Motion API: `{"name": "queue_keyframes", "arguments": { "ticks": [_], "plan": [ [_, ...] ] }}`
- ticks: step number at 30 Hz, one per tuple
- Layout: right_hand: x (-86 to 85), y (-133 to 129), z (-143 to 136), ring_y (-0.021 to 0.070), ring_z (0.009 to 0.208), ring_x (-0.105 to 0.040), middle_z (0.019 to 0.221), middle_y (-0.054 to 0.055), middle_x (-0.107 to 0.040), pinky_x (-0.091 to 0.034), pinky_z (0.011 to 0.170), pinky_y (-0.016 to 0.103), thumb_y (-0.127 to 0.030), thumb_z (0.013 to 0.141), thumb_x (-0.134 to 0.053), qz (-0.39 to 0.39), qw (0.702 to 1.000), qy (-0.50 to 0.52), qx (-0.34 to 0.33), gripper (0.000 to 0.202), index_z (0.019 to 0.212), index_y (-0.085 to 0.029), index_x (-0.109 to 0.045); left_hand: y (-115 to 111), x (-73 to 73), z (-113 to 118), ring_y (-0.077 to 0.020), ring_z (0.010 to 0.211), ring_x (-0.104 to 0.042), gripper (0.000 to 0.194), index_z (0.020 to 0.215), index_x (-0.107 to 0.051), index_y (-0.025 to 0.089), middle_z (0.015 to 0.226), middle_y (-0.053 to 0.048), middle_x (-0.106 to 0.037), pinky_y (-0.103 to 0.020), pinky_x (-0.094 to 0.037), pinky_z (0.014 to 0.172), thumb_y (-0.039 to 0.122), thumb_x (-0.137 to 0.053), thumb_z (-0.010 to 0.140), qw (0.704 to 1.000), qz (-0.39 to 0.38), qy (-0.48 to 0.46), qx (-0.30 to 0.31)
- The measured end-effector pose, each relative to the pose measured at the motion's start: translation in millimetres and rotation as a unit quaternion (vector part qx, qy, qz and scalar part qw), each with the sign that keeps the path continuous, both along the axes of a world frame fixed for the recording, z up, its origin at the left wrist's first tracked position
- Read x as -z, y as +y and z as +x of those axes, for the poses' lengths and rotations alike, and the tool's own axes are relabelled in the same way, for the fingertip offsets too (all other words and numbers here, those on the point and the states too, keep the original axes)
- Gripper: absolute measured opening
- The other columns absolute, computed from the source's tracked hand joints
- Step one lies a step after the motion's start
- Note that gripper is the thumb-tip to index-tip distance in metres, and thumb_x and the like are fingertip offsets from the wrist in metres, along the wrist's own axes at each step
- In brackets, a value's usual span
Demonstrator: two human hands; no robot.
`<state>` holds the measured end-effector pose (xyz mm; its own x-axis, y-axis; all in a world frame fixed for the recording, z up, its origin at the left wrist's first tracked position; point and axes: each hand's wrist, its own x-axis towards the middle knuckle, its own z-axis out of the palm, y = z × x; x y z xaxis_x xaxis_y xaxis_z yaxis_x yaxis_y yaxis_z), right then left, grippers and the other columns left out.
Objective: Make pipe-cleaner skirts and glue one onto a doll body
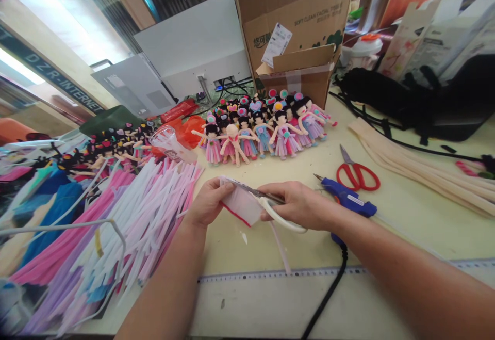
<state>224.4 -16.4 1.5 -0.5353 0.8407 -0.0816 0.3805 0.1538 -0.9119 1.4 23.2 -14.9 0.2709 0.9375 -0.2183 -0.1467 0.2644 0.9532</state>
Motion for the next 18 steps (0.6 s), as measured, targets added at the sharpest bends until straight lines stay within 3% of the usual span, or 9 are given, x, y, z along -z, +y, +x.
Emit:
{"name": "queue_keyframes", "arguments": {
  "ticks": [7, 18],
  "plan": [
    [2.7, 2.5, 3.3, 0.0206, 0.083, -0.061, 0.094, 0.003, -0.07, -0.047, 0.074, 0.029, -0.043, 0.073, -0.066, 0.011, 1.0, -0.027, 0.009, 0.046, 0.114, -0.022, -0.066, 1.7, 0.1, -0.6, -0.0109, 0.059, -0.051, 0.042, 0.069, -0.068, 0.012, 0.065, 0.0, -0.064, -0.024, -0.039, 0.059, 0.043, -0.086, 0.047, 1.0, 0.015, 0.008, -0.017],
    [0.4, -3.1, 1.1, 0.0185, 0.08, -0.059, 0.09, 0.002, -0.068, -0.046, 0.073, 0.027, -0.036, 0.073, -0.066, 0.065, 0.994, -0.078, 0.035, 0.04, 0.111, -0.022, -0.066, -0.5, 6.6, 7.1, -0.0126, 0.065, -0.053, 0.04, 0.073, -0.071, 0.012, 0.072, -0.002, -0.067, -0.026, -0.04, 0.065, 0.043, -0.084, 0.052, 0.999, 0.024, 0.008, 0.021]
  ]
}}
